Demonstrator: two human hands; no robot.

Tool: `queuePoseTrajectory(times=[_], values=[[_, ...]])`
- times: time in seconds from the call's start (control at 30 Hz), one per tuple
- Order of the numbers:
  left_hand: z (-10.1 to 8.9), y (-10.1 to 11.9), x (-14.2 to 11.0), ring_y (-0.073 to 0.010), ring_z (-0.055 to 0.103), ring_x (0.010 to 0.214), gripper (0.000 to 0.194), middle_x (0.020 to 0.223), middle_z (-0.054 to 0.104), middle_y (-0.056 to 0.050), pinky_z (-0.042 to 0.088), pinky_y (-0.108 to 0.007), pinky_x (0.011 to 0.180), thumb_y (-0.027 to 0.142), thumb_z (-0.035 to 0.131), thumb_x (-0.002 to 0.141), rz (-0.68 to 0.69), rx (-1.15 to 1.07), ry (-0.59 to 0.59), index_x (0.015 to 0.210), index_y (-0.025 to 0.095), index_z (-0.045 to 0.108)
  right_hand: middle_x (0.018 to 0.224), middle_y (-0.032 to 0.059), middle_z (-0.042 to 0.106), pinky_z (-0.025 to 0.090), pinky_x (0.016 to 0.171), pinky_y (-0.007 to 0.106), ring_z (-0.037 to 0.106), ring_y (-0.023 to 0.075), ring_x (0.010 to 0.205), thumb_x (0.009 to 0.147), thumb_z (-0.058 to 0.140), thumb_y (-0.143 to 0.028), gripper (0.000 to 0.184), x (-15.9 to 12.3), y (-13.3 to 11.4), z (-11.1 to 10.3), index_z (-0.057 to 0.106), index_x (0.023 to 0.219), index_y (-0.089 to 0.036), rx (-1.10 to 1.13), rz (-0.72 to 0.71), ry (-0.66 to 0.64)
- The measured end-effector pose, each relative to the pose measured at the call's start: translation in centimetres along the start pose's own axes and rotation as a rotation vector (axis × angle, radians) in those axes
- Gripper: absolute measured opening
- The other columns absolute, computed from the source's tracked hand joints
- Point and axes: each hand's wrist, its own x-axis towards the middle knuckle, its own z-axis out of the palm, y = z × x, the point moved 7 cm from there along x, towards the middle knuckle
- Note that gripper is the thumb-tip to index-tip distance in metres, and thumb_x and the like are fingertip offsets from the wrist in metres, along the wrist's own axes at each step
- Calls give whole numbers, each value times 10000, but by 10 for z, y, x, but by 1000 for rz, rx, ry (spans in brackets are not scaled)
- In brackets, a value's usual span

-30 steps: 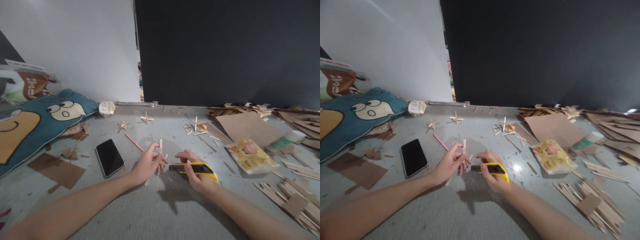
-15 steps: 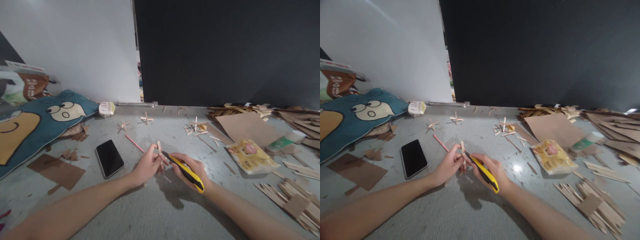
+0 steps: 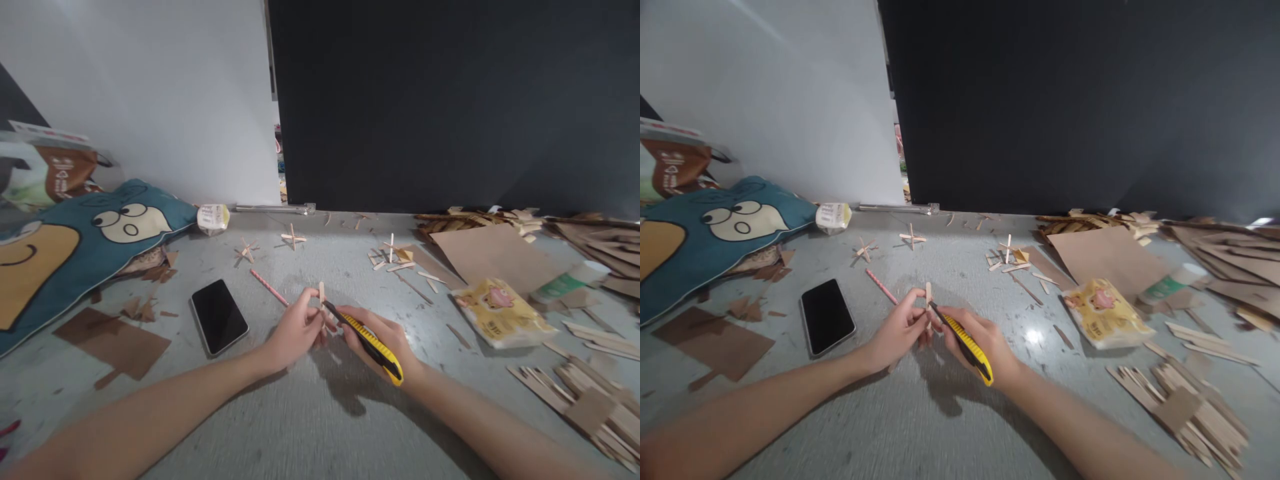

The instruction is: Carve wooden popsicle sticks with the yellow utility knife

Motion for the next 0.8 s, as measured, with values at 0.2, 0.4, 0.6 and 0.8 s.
queuePoseTrajectory(times=[0.2, 0.4, 0.6, 0.8], values=[[0, 1, 1, -136, 600, 520, 363, 732, 683, 12, 462, -233, 490, 523, 569, 987, 25, 40, -7, 1169, 221, 482, 873, 26, 730, 595, 639, 249, 717, 146, 662, 986, 549, -147, 258, -2, -2, 0, 603, 1218, -246, -16, -31, 55], [3, -4, 0, -114, 573, 517, 384, 759, 669, 22, 462, -225, 499, 460, 579, 985, 12, 11, -52, 1267, 210, 506, 824, 25, 710, 580, 607, 251, 698, 147, 608, 981, 548, -178, 191, -3, -4, 0, 626, 1143, -243, 34, 78, 60], [4, -6, 1, -105, 563, 508, 342, 748, 656, 32, 454, -214, 489, 454, 566, 998, 22, 26, -62, 1235, 215, 508, 820, 37, 768, 586, 608, 244, 743, 157, 629, 1015, 556, -254, 125, -7, -3, 2, 638, 1105, -227, 93, 197, 89], [5, 0, 0, -110, 554, 492, 312, 702, 609, 45, 449, -216, 476, 472, 478, 1041, 64, 63, -67, 1211, 213, 513, 762, 42, 775, 596, 601, 256, 760, 180, 643, 1039, 573, -421, 214, -9, 15, 4, 655, 1059, -224, 297, 388, 119]])
